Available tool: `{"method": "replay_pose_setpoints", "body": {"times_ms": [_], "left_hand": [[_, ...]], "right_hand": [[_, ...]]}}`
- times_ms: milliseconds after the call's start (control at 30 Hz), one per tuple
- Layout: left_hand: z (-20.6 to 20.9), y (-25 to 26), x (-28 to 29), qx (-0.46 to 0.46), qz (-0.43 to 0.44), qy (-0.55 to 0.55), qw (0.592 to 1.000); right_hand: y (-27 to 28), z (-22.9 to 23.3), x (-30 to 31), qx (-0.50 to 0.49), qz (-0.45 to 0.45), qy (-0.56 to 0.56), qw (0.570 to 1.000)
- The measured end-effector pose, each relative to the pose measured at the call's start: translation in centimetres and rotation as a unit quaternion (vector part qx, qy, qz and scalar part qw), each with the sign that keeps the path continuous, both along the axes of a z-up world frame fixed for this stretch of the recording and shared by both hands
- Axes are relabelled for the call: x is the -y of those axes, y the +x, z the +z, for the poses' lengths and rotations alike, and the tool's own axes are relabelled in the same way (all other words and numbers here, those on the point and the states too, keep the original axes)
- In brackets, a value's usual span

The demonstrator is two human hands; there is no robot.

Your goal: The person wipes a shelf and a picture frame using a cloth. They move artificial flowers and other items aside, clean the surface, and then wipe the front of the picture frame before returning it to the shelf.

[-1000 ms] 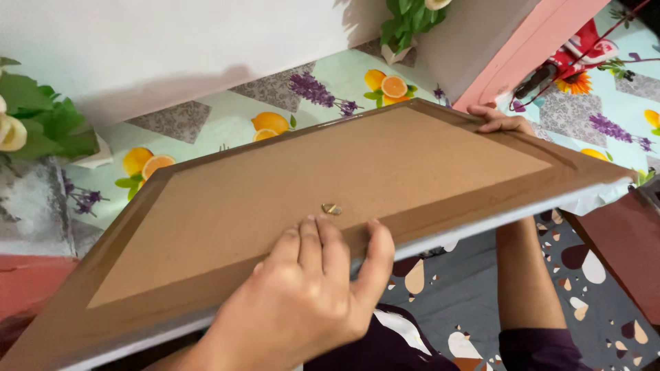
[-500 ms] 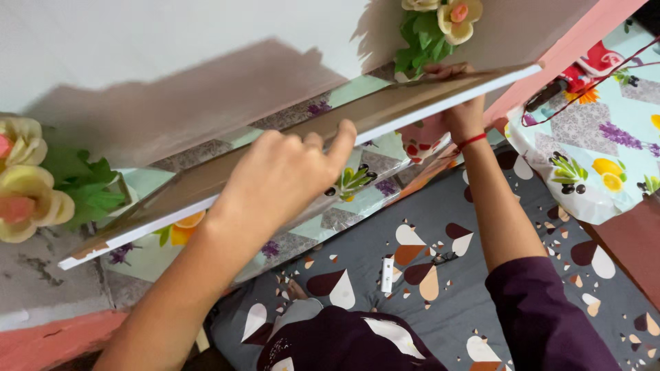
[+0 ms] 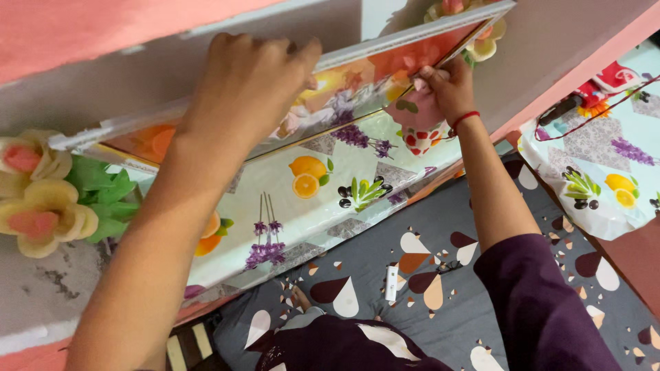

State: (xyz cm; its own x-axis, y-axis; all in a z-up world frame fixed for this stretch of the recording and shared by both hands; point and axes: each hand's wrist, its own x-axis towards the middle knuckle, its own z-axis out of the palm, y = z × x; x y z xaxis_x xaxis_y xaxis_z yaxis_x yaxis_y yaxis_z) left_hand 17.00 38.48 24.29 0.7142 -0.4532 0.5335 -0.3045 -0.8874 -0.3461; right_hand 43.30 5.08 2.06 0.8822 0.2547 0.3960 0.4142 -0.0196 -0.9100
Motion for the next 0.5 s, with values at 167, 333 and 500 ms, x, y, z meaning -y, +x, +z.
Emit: {"method": "replay_pose_setpoints", "body": {"times_ms": [167, 333, 500], "left_hand": [[-1.6, -1.5, -4.8, 0.156, -0.043, -0.079, 0.984], [-4.3, -2.2, -10.1, 0.192, 0.016, -0.079, 0.978], [-7.6, 0.9, -14.1, 0.128, 0.124, -0.092, 0.98]], "right_hand": [[0.7, 1.7, -2.4, 0.049, 0.07, 0.066, 0.994], [2.5, 1.2, -4.4, 0.081, -0.071, -0.069, 0.992], [0.6, -1.0, -5.9, 0.12, -0.252, 0.016, 0.96]]}}
